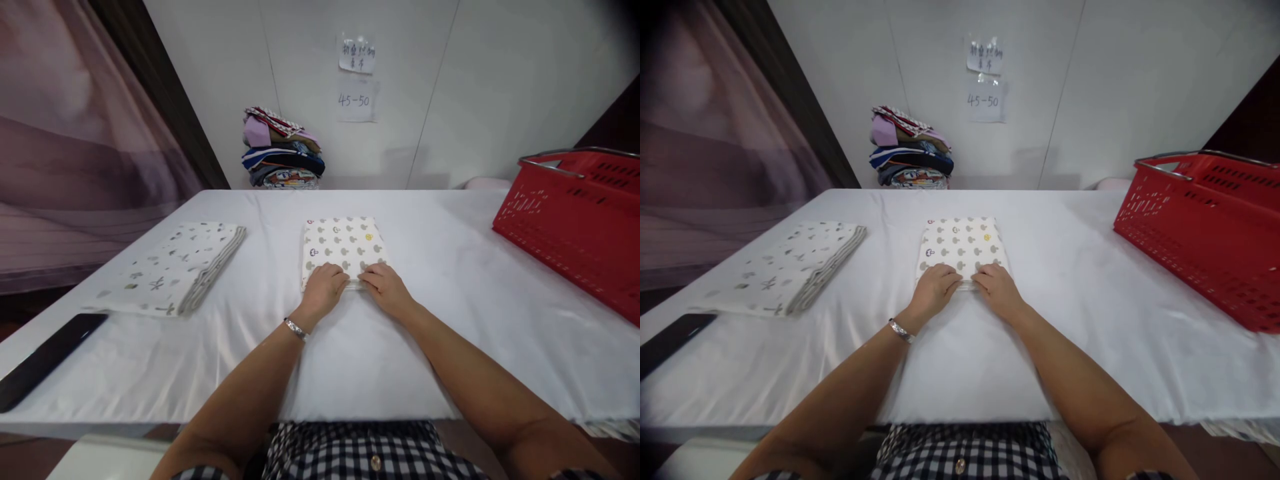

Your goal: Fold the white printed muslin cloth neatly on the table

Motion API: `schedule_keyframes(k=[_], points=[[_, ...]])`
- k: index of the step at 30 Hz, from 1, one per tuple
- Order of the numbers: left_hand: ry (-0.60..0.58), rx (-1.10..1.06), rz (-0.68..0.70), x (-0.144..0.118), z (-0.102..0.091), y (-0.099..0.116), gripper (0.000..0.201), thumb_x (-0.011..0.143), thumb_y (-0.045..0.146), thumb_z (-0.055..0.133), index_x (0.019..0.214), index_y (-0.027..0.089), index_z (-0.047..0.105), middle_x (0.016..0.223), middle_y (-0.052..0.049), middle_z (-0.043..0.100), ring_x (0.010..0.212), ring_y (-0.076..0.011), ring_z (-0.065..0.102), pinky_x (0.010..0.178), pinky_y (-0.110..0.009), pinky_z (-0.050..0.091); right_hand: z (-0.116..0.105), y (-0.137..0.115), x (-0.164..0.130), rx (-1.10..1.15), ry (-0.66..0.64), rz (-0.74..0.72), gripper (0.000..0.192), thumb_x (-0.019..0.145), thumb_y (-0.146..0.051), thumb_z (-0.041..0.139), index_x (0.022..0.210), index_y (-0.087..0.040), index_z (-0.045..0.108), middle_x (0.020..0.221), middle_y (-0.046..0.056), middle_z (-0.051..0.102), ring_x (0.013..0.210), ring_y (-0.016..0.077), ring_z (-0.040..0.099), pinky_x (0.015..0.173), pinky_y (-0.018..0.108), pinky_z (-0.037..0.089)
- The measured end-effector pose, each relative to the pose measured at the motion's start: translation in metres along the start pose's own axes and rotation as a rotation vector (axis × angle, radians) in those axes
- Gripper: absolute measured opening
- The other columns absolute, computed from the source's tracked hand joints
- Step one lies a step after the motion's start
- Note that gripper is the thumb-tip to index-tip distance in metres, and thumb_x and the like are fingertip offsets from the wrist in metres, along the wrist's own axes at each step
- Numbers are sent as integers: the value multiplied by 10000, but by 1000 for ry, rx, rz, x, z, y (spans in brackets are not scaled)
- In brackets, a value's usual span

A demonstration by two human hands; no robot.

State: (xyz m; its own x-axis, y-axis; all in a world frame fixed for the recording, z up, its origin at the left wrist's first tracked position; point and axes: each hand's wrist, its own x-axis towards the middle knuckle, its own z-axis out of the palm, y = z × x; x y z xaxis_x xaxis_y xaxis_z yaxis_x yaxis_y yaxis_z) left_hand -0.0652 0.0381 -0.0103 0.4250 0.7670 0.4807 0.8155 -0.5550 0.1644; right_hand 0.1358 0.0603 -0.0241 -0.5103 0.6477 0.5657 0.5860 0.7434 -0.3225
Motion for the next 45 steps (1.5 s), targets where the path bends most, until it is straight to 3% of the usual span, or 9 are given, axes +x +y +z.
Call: schedule_keyframes(k=[6, 18, 26, 38, 41, 45], points=[[-15, -14, 0, 0, 0, -3, 207, 918, 264, 437, 901, 213, 636, 884, -42, 610, 858, -176, 511, 753, -337, 395, -1, -3, 1, 10, -9, 5, 222, 884, -195, 485, 1018, -224, 659, 931, 74, 609, 834, 208, 530, 751, 382, 453], [-74, 11, -97, -7, -23, -21, 155, 882, 242, 493, 845, 214, 641, 864, -36, 619, 824, -186, 524, 709, -334, 414, -2, 0, 0, 33, -24, 26, 221, 886, -190, 486, 1003, -234, 667, 955, 68, 614, 871, 207, 532, 773, 385, 454], [-126, -7, -81, -7, -28, -22, 197, 866, 201, 471, 766, 215, 640, 809, -40, 600, 822, -186, 537, 691, -330, 417, -3, -2, 1, 21, -18, 17, 225, 887, -179, 481, 975, -240, 680, 937, 70, 620, 846, 205, 547, 763, 388, 457], [-113, -46, -117, -9, -30, -22, 323, 711, 27, 470, 918, 208, 641, 880, -38, 620, 850, -193, 546, 726, -344, 448, -1, 0, 0, 24, -17, 28, 208, 876, -192, 494, 988, -227, 665, 952, 72, 614, 869, 211, 549, 770, 393, 467], [-90, -50, -106, -9, -31, -21, 272, 747, 75, 501, 956, 200, 622, 904, -44, 616, 861, -196, 539, 737, -347, 446, -1, 0, 0, 20, -13, 16, 225, 888, -193, 471, 1016, -228, 652, 957, 72, 610, 869, 209, 546, 784, 400, 466], [-84, -55, -110, -9, -31, -22, 153, 802, 134, 501, 859, 204, 625, 867, -38, 612, 834, -186, 540, 724, -342, 439, -1, -1, 0, 30, -6, 11, 226, 903, -204, 453, 989, -227, 661, 937, 71, 613, 857, 206, 542, 773, 397, 468]])
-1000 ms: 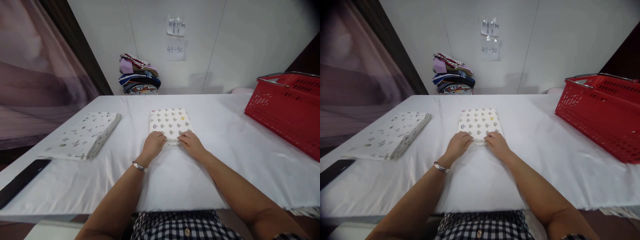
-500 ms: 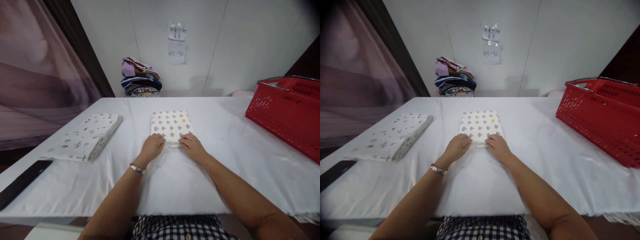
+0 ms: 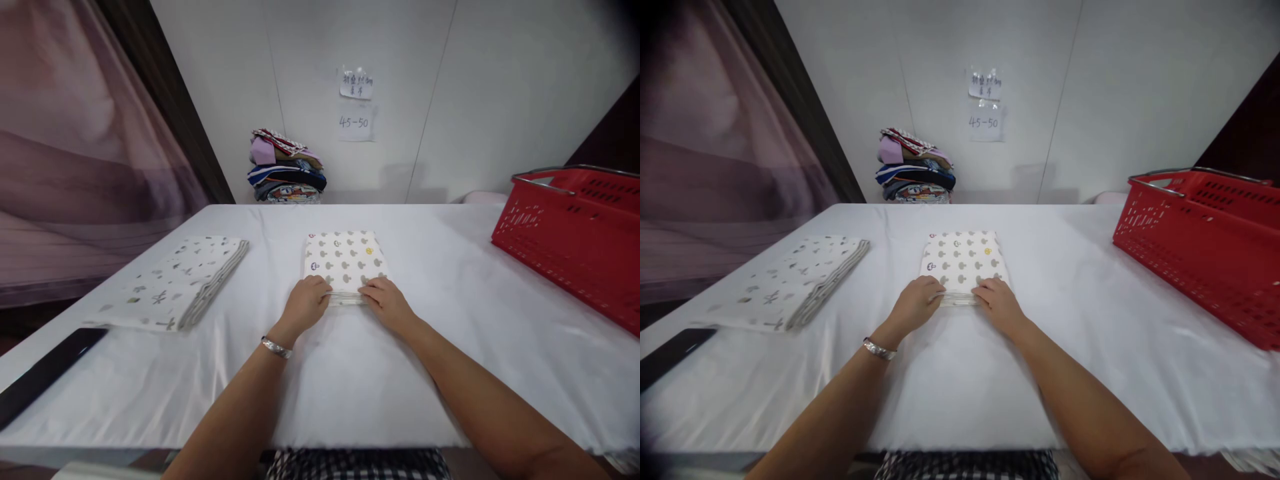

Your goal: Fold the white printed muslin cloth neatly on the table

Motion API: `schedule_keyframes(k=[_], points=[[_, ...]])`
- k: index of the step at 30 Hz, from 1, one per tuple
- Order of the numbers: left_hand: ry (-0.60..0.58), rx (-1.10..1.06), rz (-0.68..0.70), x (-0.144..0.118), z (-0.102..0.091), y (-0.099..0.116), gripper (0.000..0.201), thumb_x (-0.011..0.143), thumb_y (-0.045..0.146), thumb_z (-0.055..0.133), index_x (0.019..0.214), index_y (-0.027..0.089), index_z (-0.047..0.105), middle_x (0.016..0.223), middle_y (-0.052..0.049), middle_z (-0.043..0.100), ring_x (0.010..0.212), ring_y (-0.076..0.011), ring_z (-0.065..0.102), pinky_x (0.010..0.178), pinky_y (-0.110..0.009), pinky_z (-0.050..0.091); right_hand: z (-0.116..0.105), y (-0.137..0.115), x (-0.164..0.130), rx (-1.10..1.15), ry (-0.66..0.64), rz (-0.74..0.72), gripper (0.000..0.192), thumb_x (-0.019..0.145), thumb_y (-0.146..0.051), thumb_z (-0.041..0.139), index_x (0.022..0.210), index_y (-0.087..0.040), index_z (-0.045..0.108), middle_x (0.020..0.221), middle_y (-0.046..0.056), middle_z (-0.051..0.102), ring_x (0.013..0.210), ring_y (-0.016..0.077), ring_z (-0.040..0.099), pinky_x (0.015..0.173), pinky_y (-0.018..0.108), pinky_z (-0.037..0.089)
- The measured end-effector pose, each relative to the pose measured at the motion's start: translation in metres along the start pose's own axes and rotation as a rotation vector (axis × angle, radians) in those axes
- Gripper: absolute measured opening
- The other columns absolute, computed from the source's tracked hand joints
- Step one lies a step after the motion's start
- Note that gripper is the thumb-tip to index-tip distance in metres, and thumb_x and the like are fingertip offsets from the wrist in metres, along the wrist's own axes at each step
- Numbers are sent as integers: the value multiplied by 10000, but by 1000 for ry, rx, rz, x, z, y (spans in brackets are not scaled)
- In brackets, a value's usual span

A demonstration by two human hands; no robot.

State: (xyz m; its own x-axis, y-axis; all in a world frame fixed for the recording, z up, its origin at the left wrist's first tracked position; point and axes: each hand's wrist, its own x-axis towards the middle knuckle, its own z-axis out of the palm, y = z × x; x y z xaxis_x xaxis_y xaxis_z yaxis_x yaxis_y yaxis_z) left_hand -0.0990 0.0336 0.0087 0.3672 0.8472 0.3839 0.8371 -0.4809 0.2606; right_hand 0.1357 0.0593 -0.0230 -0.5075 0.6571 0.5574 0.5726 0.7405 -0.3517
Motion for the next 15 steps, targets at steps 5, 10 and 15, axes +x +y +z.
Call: schedule_keyframes(k=[5, 10, 15], points=[[-13, -15, -14, 0, -1, 0, 203, 769, 85, 499, 860, 200, 640, 874, -35, 617, 842, -182, 545, 735, -338, 435, -1, -1, 0, 24, 0, 1, 234, 910, -208, 444, 978, -233, 667, 926, 69, 614, 851, 208, 543, 767, 402, 469], [-40, -12, -32, -1, -3, 0, 278, 727, 39, 479, 875, 195, 656, 884, -36, 623, 858, -182, 542, 750, -335, 432, 0, -1, 0, 15, -7, 16, 240, 910, -200, 442, 970, -226, 673, 931, 66, 617, 844, 201, 545, 779, 398, 468], [-28, -3, -35, -1, -2, 0, 336, 715, 25, 455, 925, 193, 657, 907, -43, 627, 881, -188, 543, 764, -339, 430, 1, 1, 0, 8, -12, 13, 234, 900, -192, 457, 982, -234, 672, 945, 66, 617, 853, 203, 545, 761, 384, 470]])
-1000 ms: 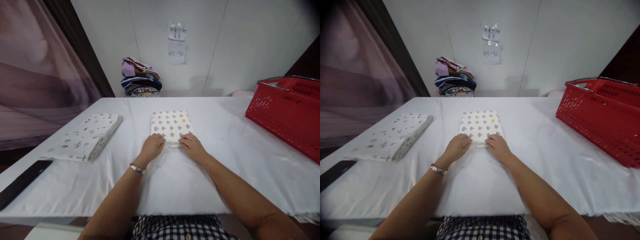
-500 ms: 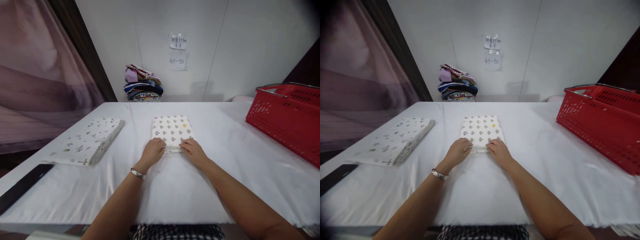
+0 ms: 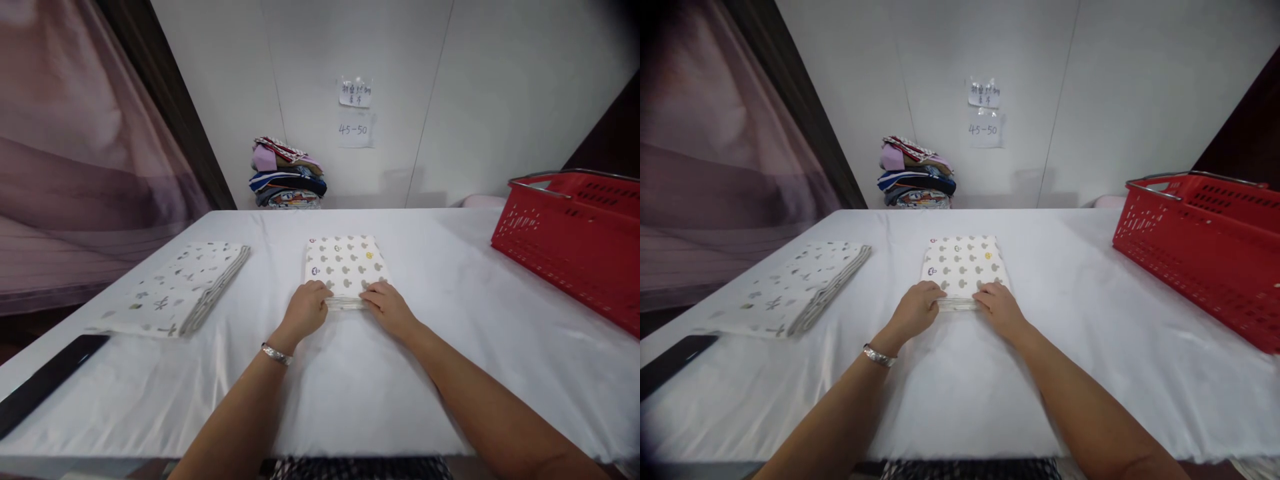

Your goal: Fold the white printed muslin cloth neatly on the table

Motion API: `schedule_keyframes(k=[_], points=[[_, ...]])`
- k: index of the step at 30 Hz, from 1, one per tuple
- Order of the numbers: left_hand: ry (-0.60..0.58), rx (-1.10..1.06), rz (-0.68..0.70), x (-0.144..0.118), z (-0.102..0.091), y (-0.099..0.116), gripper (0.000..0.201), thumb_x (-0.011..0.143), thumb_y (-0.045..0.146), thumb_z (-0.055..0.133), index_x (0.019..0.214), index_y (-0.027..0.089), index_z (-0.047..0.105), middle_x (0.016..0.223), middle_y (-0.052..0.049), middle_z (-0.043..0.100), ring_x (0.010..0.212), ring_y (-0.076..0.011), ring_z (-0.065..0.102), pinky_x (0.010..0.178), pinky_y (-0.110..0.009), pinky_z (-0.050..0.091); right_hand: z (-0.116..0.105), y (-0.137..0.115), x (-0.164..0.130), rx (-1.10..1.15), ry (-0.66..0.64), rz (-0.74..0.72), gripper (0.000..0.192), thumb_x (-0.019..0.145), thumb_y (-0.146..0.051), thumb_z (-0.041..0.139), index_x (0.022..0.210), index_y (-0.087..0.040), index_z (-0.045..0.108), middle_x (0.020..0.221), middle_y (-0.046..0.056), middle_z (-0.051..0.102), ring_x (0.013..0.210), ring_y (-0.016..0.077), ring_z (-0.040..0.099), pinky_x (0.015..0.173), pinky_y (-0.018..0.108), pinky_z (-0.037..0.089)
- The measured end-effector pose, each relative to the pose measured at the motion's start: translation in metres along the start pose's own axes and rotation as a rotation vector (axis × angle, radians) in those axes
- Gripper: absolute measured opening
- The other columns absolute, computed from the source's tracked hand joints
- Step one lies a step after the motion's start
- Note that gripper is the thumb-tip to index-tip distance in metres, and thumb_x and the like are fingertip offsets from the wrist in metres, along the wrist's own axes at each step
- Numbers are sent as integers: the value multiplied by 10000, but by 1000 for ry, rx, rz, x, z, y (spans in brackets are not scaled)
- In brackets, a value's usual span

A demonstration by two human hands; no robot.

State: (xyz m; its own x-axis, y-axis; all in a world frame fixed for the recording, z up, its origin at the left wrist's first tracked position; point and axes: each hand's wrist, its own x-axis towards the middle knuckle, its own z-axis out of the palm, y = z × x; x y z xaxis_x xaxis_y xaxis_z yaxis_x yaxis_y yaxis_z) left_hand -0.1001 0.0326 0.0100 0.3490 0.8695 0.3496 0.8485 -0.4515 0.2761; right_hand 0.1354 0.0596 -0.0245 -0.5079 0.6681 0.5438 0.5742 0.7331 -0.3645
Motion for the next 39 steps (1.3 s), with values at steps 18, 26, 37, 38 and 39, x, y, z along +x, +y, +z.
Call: schedule_keyframes(k=[18, 26, 37, 38, 39], points=[[40, -178, -649, -3, -20, -25, 169, 782, 318, 475, 756, 216, 607, 763, 1, 645, 709, -159, 580, 632, -262, 404, -1, 0, -1, 41, -15, 18, 252, 906, -225, 429, 997, -257, 663, 948, 57, 613, 863, 207, 551, 803, 433, 467], [24, -215, -704, -2, 1, -23, 251, 777, 452, 534, 850, 212, 514, 831, -17, 639, 708, -162, 586, 614, -258, 388, -2, -1, -1, 26, -8, 18, 236, 898, -203, 447, 995, -251, 657, 949, 51, 612, 860, 196, 548, 814, 413, 468], [-41, -226, -761, -3, -4, -28, 427, 802, 551, 469, 1022, 190, 529, 892, -62, 662, 774, -202, 610, 653, -284, 413, -1, 0, -2, 21, -7, 11, 241, 899, -205, 447, 1001, -249, 661, 955, 59, 610, 870, 203, 546, 764, 391, 480], [-55, -227, -756, -4, -4, -28, 421, 805, 553, 462, 1007, 191, 534, 884, -60, 662, 766, -201, 610, 648, -284, 412, -1, 1, -2, 19, -11, 10, 242, 898, -205, 447, 1000, -251, 661, 956, 58, 610, 871, 203, 547, 765, 393, 480], [-66, -227, -751, -4, -5, -28, 415, 807, 556, 455, 990, 193, 538, 878, -59, 663, 760, -201, 610, 642, -284, 411, -1, 1, -2, 17, -15, 9, 242, 898, -204, 447, 997, -254, 662, 957, 57, 610, 872, 203, 549, 767, 395, 480]])
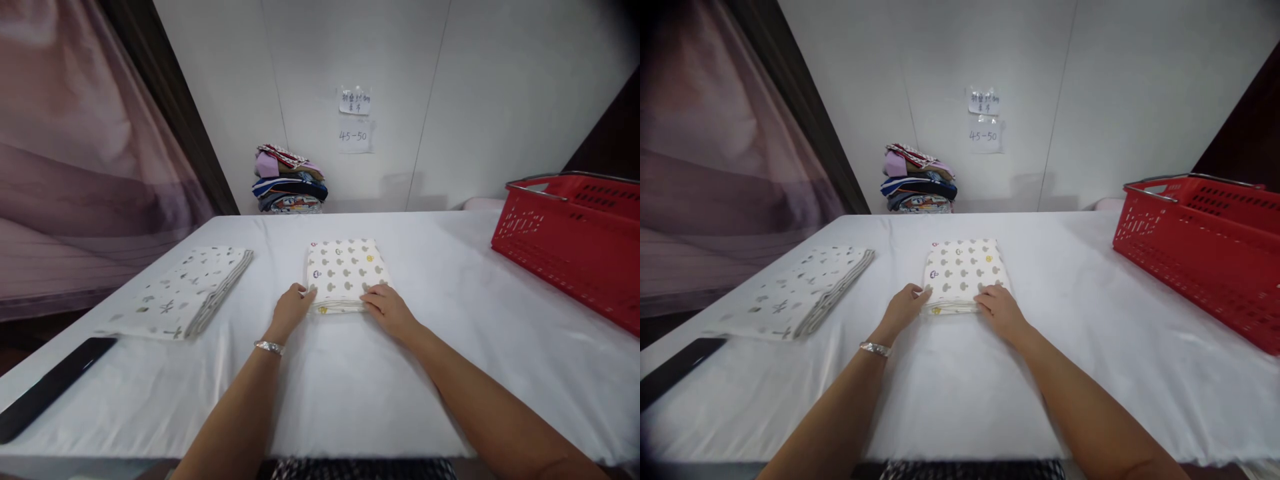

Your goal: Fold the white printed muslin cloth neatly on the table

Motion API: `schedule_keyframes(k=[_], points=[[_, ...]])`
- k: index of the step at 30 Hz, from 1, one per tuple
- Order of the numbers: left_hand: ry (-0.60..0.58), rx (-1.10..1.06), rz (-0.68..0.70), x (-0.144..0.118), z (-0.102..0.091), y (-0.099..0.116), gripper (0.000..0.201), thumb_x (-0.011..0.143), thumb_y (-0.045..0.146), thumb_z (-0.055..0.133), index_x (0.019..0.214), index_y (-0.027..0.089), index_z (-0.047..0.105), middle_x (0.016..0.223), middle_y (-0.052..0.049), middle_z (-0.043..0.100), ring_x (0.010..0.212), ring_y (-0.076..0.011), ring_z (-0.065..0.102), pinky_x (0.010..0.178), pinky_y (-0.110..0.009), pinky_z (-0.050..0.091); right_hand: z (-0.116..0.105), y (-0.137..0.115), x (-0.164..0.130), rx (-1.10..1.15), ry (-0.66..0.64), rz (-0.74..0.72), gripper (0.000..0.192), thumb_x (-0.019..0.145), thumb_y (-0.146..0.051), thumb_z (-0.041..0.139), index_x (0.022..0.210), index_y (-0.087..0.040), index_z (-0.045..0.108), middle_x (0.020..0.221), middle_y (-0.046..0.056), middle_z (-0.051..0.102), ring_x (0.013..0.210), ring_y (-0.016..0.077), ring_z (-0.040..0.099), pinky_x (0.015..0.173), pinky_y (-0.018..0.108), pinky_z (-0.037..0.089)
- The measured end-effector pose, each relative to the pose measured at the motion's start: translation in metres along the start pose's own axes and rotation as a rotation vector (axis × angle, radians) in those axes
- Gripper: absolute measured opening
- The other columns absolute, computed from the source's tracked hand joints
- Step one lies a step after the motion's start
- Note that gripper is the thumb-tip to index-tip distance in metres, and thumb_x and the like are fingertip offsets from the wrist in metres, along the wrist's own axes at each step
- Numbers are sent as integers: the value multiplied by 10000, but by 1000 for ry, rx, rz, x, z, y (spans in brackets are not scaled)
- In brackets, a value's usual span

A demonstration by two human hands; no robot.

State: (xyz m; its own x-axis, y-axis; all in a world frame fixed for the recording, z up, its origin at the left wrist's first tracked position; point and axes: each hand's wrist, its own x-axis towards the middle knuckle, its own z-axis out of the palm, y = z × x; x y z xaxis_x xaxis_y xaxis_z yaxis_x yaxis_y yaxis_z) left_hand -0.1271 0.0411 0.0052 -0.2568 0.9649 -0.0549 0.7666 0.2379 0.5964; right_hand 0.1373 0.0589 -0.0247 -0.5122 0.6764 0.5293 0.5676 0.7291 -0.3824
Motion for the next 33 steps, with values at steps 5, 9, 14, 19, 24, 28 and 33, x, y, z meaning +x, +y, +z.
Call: schedule_keyframes(k=[5, 9, 14, 19, 24, 28, 33], points=[[10, -8, -1, 1, 0, -2, 437, 807, 578, 446, 974, 187, 545, 919, -74, 662, 789, -214, 617, 669, -294, 416, -1, -3, 0, -6, -13, 13, 249, 903, -206, 436, 988, -254, 666, 965, 54, 617, 878, 202, 554, 778, 397, 482], [49, -31, -14, 1, 4, 0, 555, 807, 608, 431, 1130, 163, 503, 992, -103, 658, 871, -232, 615, 737, -311, 422, -6, -5, 0, 30, 11, 24, 242, 904, -229, 438, 991, -260, 662, 972, 50, 633, 899, 201, 568, 807, 400, 478], [15, -97, -43, 2, 6, 1, 669, 783, 632, 454, 1254, 158, 427, 1025, -114, 652, 935, -248, 611, 773, -321, 420, -18, 13, -4, 60, 235, 270, 244, 893, -313, 450, 1000, -232, 654, 1076, 66, 615, 1007, 220, 548, 860, 401, 461], [-27, -124, -92, 6, 7, -5, 681, 757, 602, 508, 1263, 156, 423, 1053, -141, 640, 929, -259, 619, 725, -316, 430, -17, 37, -9, 210, 241, 686, 444, 820, -476, 505, 1160, -200, 582, 1024, 80, 636, 797, 195, 615, 676, 333, 511], [-29, -147, -104, 4, 7, -2, 635, 756, 552, 536, 1240, 152, 444, 1041, -133, 645, 872, -239, 630, 709, -304, 433, -10, 41, -10, 359, 175, 766, 508, 754, -464, 585, 1198, -220, 563, 945, 59, 658, 753, 189, 630, 686, 331, 517], [-124, -264, -98, -3, 7, 6, 640, 756, 539, 550, 1249, 151, 427, 904, -88, 679, 705, -189, 635, 627, -276, 440, -13, 51, -11, 543, 223, 797, 584, 710, -400, 630, 1248, -206, 517, 932, 54, 649, 764, 201, 641, 653, 326, 530], [-210, -270, -94, -9, 3, 7, 696, 684, 500, 653, 1245, 149, 437, 764, -47, 689, 589, -166, 609, 581, -267, 431, -20, 65, -17, 462, 177, 762, 542, 713, -394, 631, 1214, -203, 553, 872, 52, 645, 709, 196, 632, 607, 319, 528]])
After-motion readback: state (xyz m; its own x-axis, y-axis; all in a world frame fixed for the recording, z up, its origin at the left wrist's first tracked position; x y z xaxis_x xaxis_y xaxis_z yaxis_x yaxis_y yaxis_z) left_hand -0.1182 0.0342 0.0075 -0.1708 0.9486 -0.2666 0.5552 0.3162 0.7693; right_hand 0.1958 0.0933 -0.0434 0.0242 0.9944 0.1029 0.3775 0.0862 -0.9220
